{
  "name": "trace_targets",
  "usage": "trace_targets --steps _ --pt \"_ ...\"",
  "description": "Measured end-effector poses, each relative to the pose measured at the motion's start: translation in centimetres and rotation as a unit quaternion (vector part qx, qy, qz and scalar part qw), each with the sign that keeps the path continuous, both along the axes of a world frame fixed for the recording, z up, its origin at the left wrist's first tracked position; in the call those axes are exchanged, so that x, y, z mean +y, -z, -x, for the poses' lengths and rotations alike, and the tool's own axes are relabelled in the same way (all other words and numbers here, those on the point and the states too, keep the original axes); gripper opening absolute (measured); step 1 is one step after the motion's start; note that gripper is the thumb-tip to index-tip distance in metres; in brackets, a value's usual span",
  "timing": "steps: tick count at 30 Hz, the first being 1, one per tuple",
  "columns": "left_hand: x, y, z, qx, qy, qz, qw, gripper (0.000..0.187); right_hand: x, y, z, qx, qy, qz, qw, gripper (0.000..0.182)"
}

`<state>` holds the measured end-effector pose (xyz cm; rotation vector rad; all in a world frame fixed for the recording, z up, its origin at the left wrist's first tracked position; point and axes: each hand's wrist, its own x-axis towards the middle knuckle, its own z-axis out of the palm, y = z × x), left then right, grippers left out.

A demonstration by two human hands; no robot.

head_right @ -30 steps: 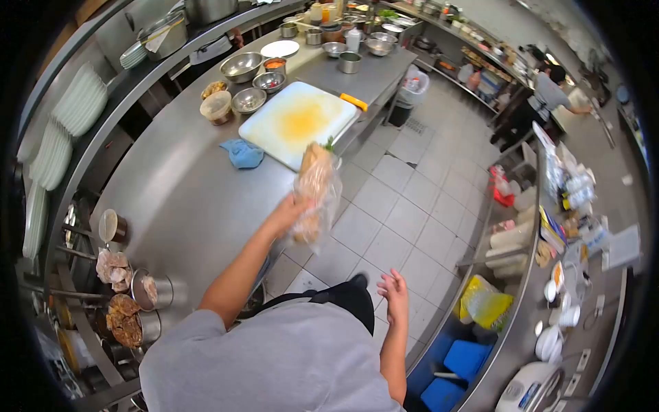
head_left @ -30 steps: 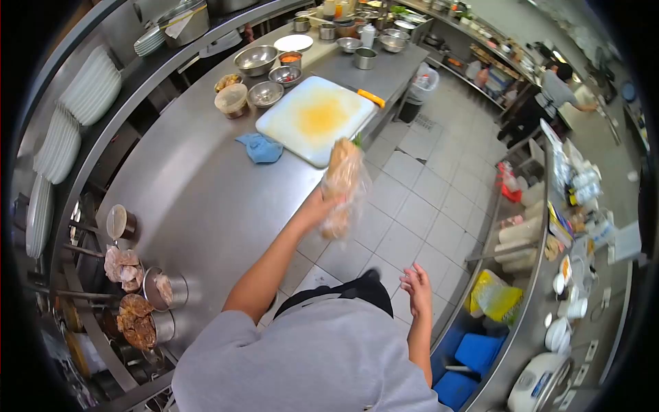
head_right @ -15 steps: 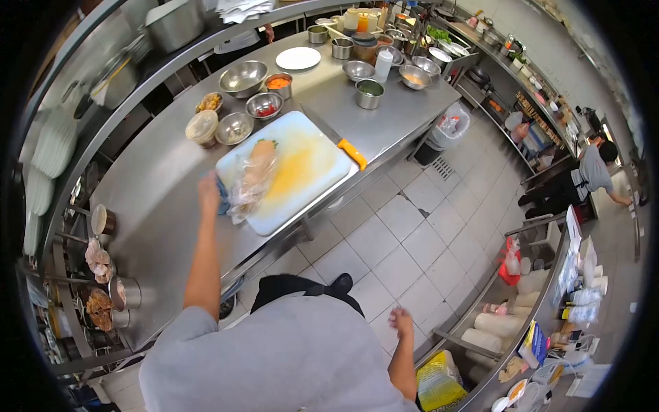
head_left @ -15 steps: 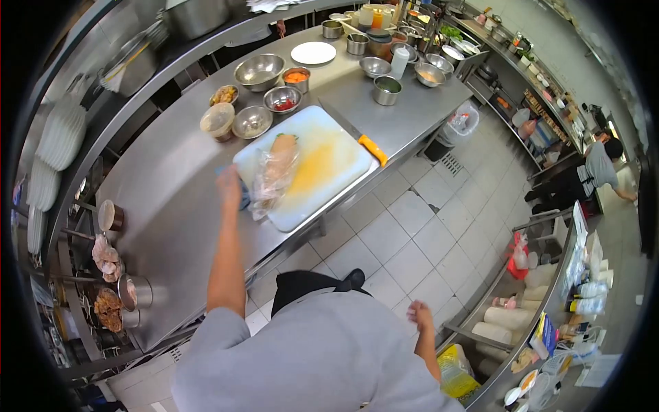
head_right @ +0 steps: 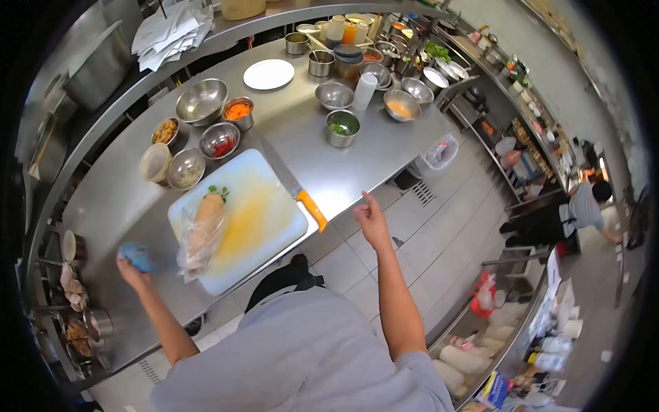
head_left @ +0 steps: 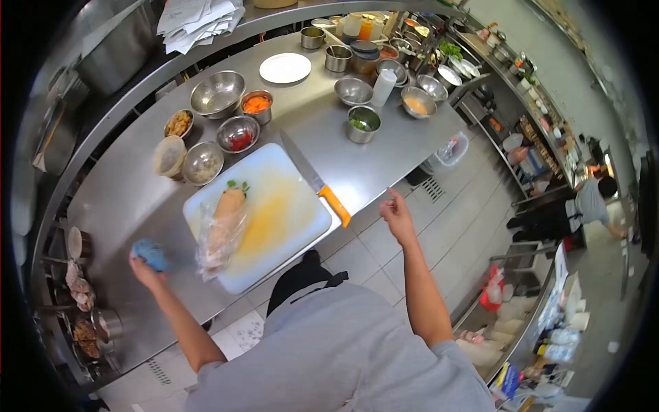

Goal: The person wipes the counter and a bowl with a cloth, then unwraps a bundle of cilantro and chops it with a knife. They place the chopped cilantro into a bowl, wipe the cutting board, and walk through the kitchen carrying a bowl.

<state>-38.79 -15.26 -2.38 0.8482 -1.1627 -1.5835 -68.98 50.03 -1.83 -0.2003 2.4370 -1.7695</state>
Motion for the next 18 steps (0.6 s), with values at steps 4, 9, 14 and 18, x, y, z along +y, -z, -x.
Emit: trace_targets --steps 4,9,14,18 --pt "7.0 -11.3 6.9 0.047 0.038 0.011 0.998 0.052 -4.6 -2.3 3.8 0.004 -0.148 -0.197 0.969 0.064" --pt "16.4 -15.7 18.7 0.002 0.195 0.095 0.976 0.051 -12.5 0.7 5.5 0.006 -0.269 -0.343 0.900 0.084" --pt "26.5 -12.0 27.1 -0.167 0.225 0.120 0.952 0.046 -10.8 2.1 10.0 -0.059 -0.280 -0.299 0.910 0.076" --pt "32.3 -2.1 32.0 -0.512 0.151 0.450 0.716 0.056 -4.2 -1.6 14.4 -0.052 -0.325 -0.255 0.909 0.063"
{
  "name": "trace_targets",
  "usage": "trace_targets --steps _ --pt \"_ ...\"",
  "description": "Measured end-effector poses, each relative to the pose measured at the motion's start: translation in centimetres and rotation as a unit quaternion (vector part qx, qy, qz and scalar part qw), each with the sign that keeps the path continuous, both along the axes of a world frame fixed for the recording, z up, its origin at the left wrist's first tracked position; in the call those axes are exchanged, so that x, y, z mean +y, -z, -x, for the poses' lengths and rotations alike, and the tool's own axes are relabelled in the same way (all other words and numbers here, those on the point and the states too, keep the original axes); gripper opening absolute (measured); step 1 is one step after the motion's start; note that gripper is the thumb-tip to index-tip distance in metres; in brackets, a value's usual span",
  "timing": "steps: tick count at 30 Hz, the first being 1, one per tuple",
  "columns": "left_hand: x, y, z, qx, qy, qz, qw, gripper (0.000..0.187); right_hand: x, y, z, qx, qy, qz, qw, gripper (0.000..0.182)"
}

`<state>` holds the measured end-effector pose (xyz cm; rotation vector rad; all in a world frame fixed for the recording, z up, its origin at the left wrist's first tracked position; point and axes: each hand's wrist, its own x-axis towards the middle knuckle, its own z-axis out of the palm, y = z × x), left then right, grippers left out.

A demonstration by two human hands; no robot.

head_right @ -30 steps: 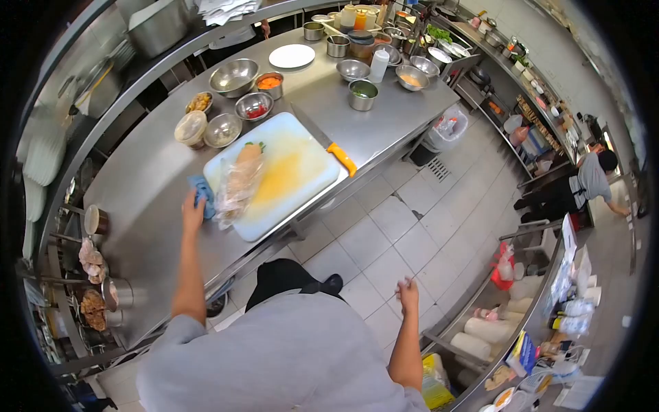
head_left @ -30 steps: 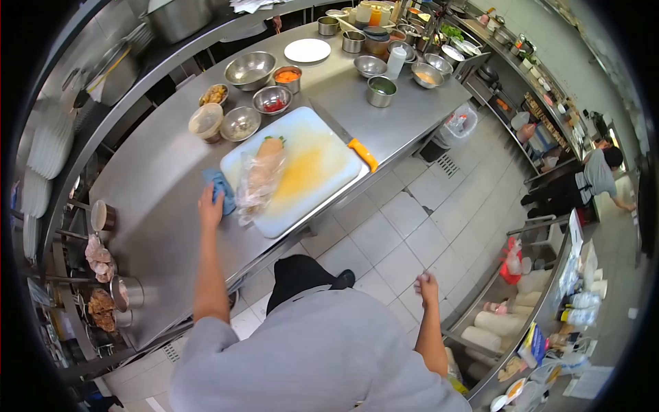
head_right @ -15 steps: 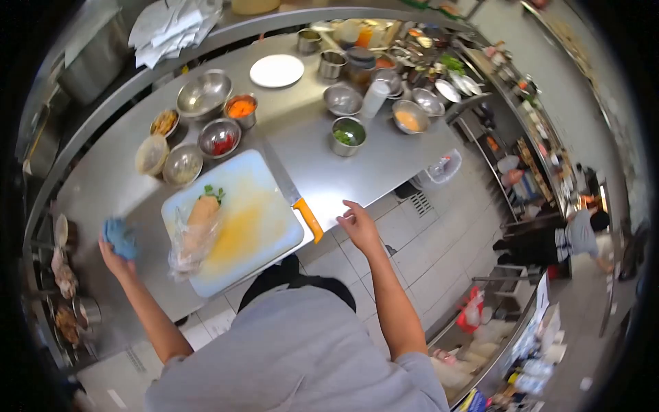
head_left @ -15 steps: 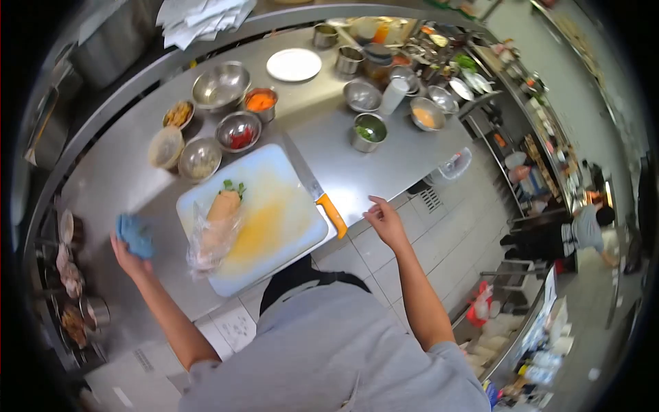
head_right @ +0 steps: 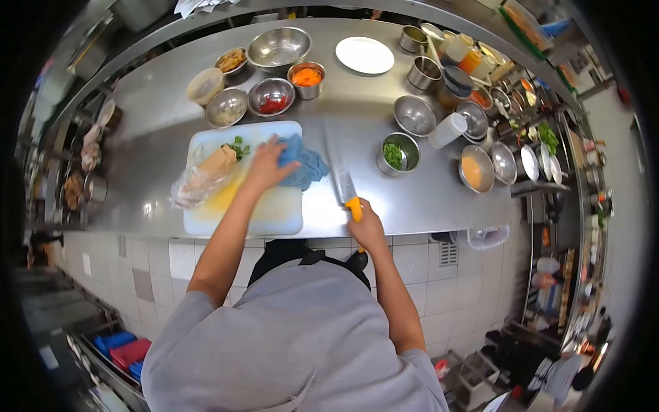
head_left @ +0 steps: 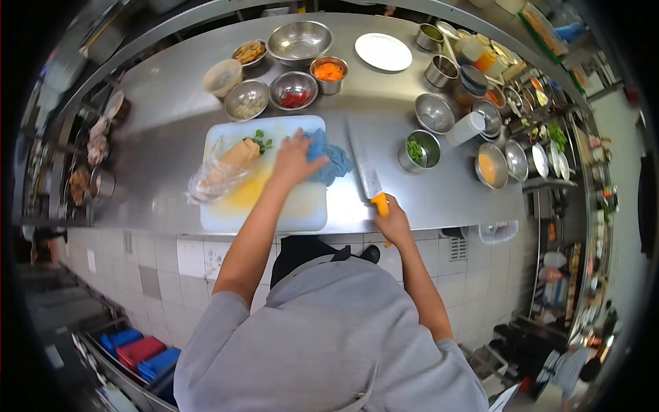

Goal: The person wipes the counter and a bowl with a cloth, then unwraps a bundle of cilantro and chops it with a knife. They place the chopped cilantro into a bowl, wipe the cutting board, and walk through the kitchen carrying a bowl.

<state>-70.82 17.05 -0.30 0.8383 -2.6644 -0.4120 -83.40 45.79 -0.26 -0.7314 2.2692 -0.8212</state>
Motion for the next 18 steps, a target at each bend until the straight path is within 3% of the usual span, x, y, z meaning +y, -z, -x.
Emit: trace_targets --steps 3,7,12,15,17,18 --pt "5.0 4.3 1.2 0.106 -0.002 0.114 0.988 0.050 6.6 0.3 2.5 0.032 -0.019 0.084 0.996 0.062" --pt "10.1 5.3 0.7 0.088 0.031 -0.028 0.995 0.044 13.1 -0.7 4.8 -0.033 -0.010 0.094 0.995 0.063" --pt "16.0 3.8 1.0 0.138 0.044 -0.053 0.988 0.042 16.2 -2.0 7.6 -0.050 -0.002 0.091 0.995 0.062" --pt "12.7 0.6 1.4 0.078 -0.042 0.080 0.993 0.044 16.2 -3.2 8.8 -0.075 -0.005 0.085 0.994 0.062" --pt "8.6 0.7 1.3 0.045 -0.077 0.127 0.988 0.043 16.3 -2.8 8.9 -0.078 -0.012 0.095 0.992 0.063" --pt "7.4 1.3 1.3 0.019 -0.093 0.092 0.991 0.042 16.5 -2.3 8.9 -0.064 -0.017 0.110 0.992 0.063"
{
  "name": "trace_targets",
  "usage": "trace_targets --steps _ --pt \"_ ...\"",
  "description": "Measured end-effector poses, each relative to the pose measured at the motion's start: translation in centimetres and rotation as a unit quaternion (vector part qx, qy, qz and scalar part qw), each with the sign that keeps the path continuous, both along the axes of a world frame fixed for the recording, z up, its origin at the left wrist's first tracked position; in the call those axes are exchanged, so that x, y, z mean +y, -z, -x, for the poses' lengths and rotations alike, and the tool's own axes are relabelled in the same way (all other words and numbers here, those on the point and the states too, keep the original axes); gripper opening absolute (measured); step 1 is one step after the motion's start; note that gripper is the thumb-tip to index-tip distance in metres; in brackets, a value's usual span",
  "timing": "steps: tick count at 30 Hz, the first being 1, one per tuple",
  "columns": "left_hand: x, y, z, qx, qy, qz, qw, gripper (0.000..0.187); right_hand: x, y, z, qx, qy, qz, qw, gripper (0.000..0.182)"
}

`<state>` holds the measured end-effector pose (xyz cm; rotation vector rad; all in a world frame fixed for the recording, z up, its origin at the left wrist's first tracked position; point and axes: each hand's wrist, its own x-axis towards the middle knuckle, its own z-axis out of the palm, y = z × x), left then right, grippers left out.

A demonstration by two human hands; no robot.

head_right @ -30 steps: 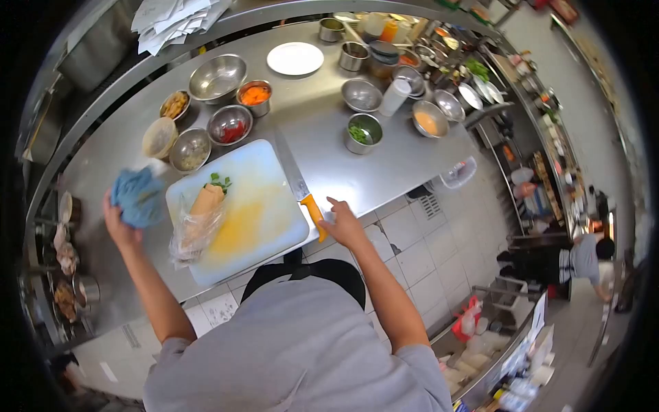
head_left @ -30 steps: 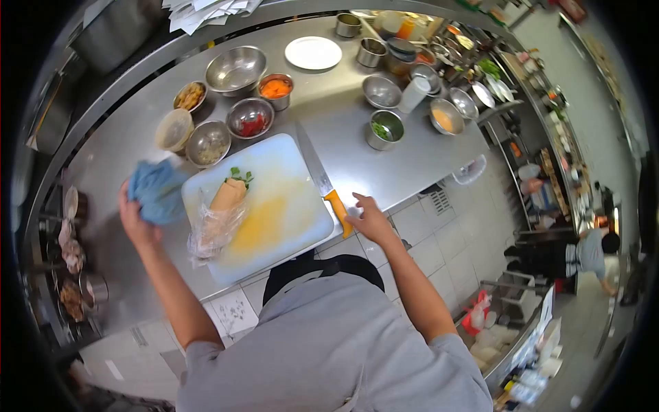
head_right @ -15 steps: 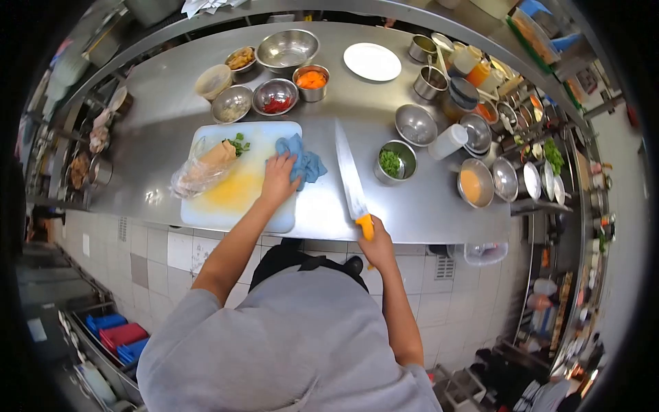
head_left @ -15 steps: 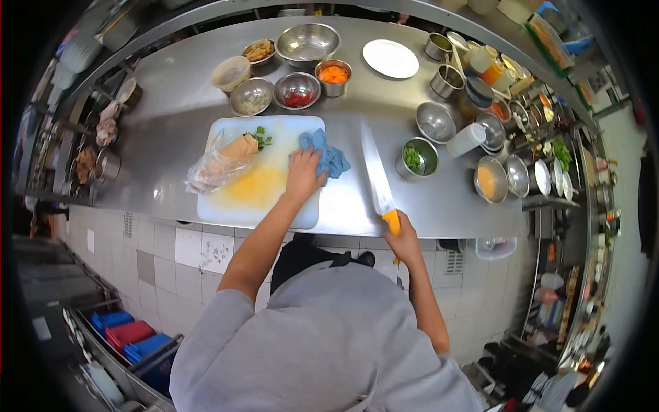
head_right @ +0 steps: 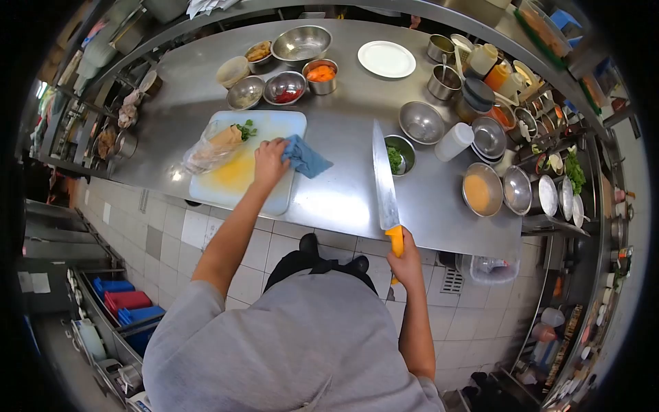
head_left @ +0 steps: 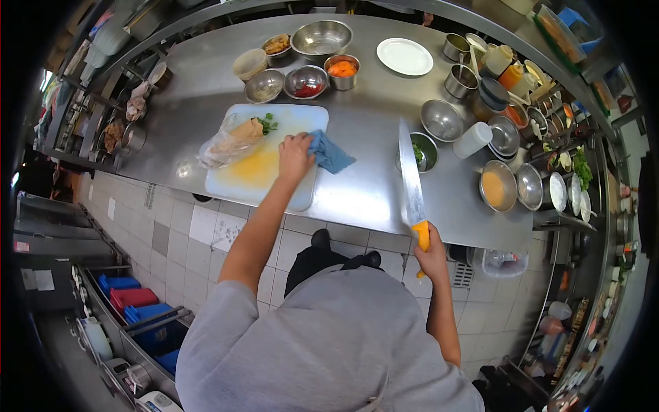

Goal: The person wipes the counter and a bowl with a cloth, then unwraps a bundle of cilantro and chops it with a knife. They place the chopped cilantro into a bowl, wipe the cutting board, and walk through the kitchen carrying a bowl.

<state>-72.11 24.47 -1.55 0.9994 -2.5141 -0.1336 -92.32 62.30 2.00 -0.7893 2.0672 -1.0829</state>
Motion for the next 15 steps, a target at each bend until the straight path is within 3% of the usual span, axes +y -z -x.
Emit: trace_targets --steps 2,6,10,12,15 --pt "-1.7 1.8 0.5 -0.037 -0.035 -0.074 0.996 0.042 0.3 0.5 0.1 0.015 -0.002 0.014 1.000 0.062" --pt "0.4 3.0 1.5 -0.001 0.162 -0.164 0.973 0.038 0.5 0.1 -0.6 0.015 0.008 0.026 1.000 0.063" --pt "-2.4 -0.1 8.1 0.079 0.108 -0.159 0.978 0.041 1.5 -0.6 -0.7 0.041 0.029 0.041 0.998 0.063" --pt "-6.8 0.2 11.9 0.020 0.101 -0.076 0.992 0.055 1.7 -2.2 -0.6 0.027 0.047 0.026 0.998 0.062" --pt "-10.1 1.2 17.3 -0.105 0.043 -0.179 0.977 0.074 2.4 -3.7 -0.7 0.004 0.081 0.006 0.997 0.061"
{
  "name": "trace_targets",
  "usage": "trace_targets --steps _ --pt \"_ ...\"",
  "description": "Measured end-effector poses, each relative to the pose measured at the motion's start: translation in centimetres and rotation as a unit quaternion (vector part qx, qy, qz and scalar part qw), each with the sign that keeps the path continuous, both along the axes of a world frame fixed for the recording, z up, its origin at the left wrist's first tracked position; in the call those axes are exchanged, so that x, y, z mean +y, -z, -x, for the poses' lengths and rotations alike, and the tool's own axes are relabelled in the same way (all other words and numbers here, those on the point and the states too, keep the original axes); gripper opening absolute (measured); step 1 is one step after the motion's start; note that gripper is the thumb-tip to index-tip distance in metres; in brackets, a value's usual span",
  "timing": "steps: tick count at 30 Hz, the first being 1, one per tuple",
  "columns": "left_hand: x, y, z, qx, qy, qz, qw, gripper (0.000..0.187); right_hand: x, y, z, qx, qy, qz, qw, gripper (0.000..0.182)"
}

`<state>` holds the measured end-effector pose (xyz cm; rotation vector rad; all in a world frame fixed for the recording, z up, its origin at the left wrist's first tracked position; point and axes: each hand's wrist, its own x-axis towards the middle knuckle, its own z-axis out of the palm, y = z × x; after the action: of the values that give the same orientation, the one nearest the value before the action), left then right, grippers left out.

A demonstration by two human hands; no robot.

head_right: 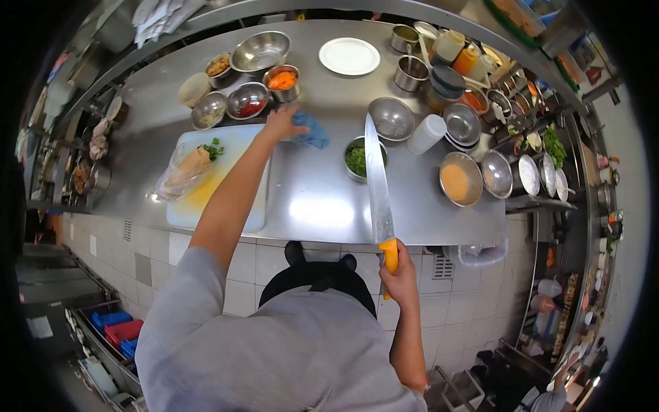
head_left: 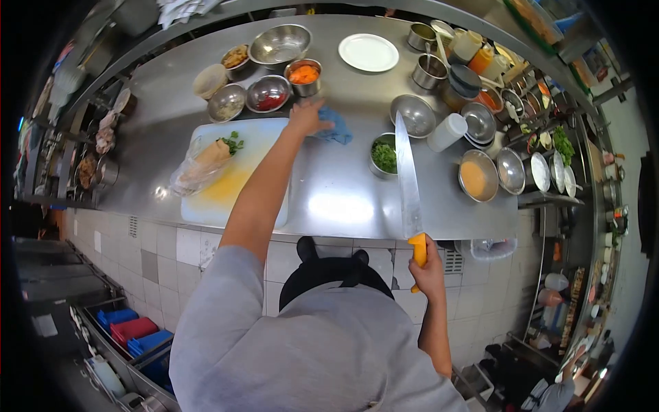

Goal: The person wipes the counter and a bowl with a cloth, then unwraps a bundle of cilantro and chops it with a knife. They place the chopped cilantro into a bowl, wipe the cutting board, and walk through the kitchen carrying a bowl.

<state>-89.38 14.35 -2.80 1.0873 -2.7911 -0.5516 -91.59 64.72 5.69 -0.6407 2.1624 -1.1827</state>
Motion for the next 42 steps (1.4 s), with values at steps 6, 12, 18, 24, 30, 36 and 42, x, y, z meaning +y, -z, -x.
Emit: trace_targets --steps 6,12,18,24,30,36,42 --pt "4.2 5.8 2.9 -0.021 -0.092 0.065 0.993 0.070 3.7 0.3 -1.3 -0.070 0.043 0.001 0.997 0.061" --pt "15.0 5.4 -3.4 0.011 -0.120 0.149 0.981 0.059 5.0 2.1 3.3 -0.039 -0.057 0.013 0.998 0.063" --pt "28.4 4.1 -18.4 0.051 -0.121 0.075 0.989 0.054 5.3 -0.1 7.4 -0.064 -0.140 0.037 0.987 0.063" --pt "31.6 4.0 -33.6 0.143 -0.277 -0.049 0.949 0.054 7.3 1.0 9.1 -0.089 -0.138 0.035 0.986 0.061" --pt "28.2 -1.8 -17.0 0.013 -0.167 0.067 0.984 0.069 8.6 1.3 8.6 -0.081 -0.076 0.059 0.992 0.062" --pt "20.5 6.6 -4.8 0.104 -0.180 0.124 0.970 0.077 10.6 0.3 7.1 -0.090 -0.021 0.030 0.995 0.059" --pt "6.7 7.9 6.1 0.163 -0.074 0.056 0.982 0.063 12.6 -0.6 2.2 -0.132 0.076 0.011 0.988 0.062"
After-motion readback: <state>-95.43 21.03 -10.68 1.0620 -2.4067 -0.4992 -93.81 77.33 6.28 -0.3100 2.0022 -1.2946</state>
